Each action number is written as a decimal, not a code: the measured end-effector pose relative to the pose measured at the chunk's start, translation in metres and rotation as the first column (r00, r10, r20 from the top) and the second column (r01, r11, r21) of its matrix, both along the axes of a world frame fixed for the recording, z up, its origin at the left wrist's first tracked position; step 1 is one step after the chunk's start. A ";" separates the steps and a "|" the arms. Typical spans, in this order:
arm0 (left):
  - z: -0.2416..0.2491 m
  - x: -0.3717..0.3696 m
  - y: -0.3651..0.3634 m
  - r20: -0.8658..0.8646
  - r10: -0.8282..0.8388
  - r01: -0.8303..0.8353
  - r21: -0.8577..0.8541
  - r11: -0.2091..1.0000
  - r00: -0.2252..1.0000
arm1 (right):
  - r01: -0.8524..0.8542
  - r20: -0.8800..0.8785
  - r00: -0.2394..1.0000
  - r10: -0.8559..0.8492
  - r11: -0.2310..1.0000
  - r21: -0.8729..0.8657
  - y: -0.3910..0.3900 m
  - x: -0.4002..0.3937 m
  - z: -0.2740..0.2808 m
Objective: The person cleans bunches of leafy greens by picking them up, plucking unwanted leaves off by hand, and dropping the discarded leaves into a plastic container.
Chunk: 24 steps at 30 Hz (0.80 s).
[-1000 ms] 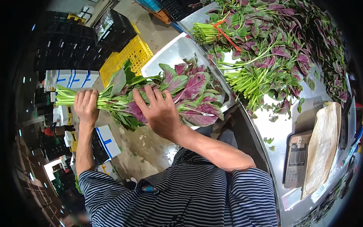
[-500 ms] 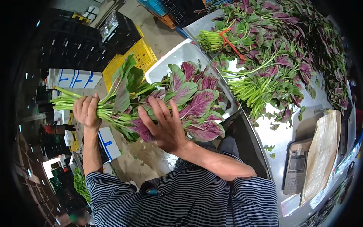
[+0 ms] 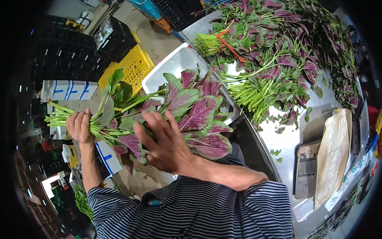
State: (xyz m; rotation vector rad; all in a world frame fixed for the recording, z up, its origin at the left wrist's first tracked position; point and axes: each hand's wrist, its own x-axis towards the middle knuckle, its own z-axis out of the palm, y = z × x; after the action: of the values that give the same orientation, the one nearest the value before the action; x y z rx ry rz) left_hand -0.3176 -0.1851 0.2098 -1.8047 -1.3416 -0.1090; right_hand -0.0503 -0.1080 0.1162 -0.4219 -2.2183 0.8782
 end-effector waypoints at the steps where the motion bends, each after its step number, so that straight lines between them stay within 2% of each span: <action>1: 0.000 -0.002 0.000 -0.002 -0.001 0.001 0.000 1.000 1.000 | -0.040 -0.020 0.999 0.039 0.998 -0.040 0.004 0.006 0.005; 3: 0.001 -0.003 -0.001 0.003 -0.007 0.007 0.000 1.000 1.000 | -0.108 -0.055 0.993 0.102 0.987 -0.116 0.010 0.015 0.012; 7: -0.008 -0.009 0.001 0.018 -0.026 0.026 0.024 0.999 0.999 | -0.155 -0.027 0.988 0.154 0.984 -0.086 0.015 0.028 0.022; 12: -0.012 -0.015 -0.007 0.019 0.037 -0.037 0.030 0.999 0.999 | -0.017 -0.045 0.999 0.012 0.995 -0.101 0.027 0.038 0.014; 16: -0.019 -0.020 -0.006 0.048 0.057 -0.057 0.017 0.998 0.997 | 0.064 -0.008 0.998 -0.064 0.998 0.016 0.040 0.045 0.020; 19: -0.018 -0.020 -0.011 0.053 0.088 -0.089 0.016 0.996 0.995 | 0.062 0.191 0.980 -0.056 0.998 -0.027 0.048 0.046 0.031; 20: -0.016 -0.016 -0.011 0.056 0.105 -0.105 -0.007 0.994 0.993 | 0.045 0.183 0.982 -0.038 0.998 -0.036 0.052 0.048 0.026; 22: -0.012 -0.012 -0.008 0.063 0.137 -0.134 -0.050 0.990 0.989 | 0.111 -0.090 0.988 -0.128 0.979 -0.172 0.064 0.053 0.011; 24: -0.014 -0.013 -0.008 0.065 0.138 -0.136 -0.041 0.990 0.988 | 0.127 -0.185 0.967 -0.175 0.960 -0.248 0.074 0.051 0.004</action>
State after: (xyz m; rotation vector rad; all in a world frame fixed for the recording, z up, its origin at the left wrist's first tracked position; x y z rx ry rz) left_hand -0.3309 -0.1929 0.1961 -1.7462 -1.5200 -0.0724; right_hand 0.0003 -0.0340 0.1205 -0.5775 -1.8741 1.0548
